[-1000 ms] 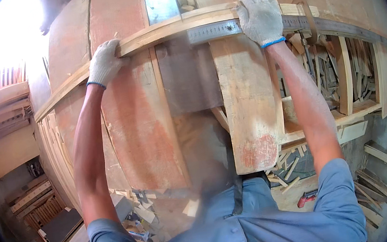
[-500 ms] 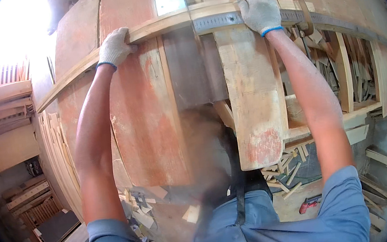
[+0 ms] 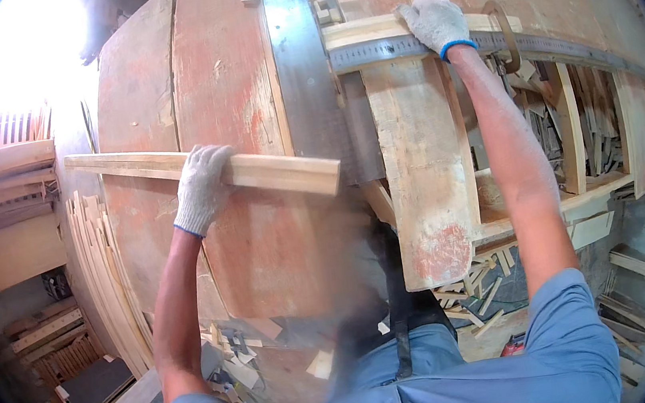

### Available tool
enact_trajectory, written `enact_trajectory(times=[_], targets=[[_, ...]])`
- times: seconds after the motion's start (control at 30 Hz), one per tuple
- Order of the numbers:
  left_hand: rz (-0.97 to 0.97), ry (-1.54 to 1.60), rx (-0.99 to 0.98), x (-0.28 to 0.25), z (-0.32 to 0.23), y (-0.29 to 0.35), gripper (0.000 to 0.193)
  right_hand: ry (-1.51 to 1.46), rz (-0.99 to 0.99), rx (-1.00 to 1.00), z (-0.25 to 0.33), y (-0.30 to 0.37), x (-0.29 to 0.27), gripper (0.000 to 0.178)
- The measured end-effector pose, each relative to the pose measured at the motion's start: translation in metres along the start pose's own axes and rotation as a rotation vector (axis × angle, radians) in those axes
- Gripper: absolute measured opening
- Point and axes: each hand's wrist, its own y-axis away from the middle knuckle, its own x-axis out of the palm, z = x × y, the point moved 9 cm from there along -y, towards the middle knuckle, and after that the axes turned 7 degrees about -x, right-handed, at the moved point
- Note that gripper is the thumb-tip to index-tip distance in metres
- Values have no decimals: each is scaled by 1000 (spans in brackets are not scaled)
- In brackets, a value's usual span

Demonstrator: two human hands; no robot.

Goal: The person selects and sorts thin wooden strips, then uses a table saw to cut them into shorter pieces. They stack the cut pieces and later use a hammer to split a small block of wood.

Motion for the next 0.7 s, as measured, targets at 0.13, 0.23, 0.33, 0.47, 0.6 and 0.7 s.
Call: enact_trajectory(times=[0.13, 0.23, 0.33, 0.47, 0.6, 0.7], targets=[[15, 65, -16, -3, 8, 5, 55, 4, -46, -29, 16, 18, -9, 55], [21, 87, -20, -6, 3, 1, 57, 2, -3, 9, 21, 44, -19, 55], [25, 78, -1, -1, 7, 0, 57, 9, -91, -8, 24, 90, -23, 49], [37, 81, -19, -5, 9, 2, 56, 24, -31, -12, 38, 149, -28, 45], [95, 47, -12, -2, 5, -5, 55, 16, 26, -44, 43, 167, -29, 46], [185, -7, -15, 6, 5, -7, 53, -8, 51, -70, 41, 159, -24, 44]])
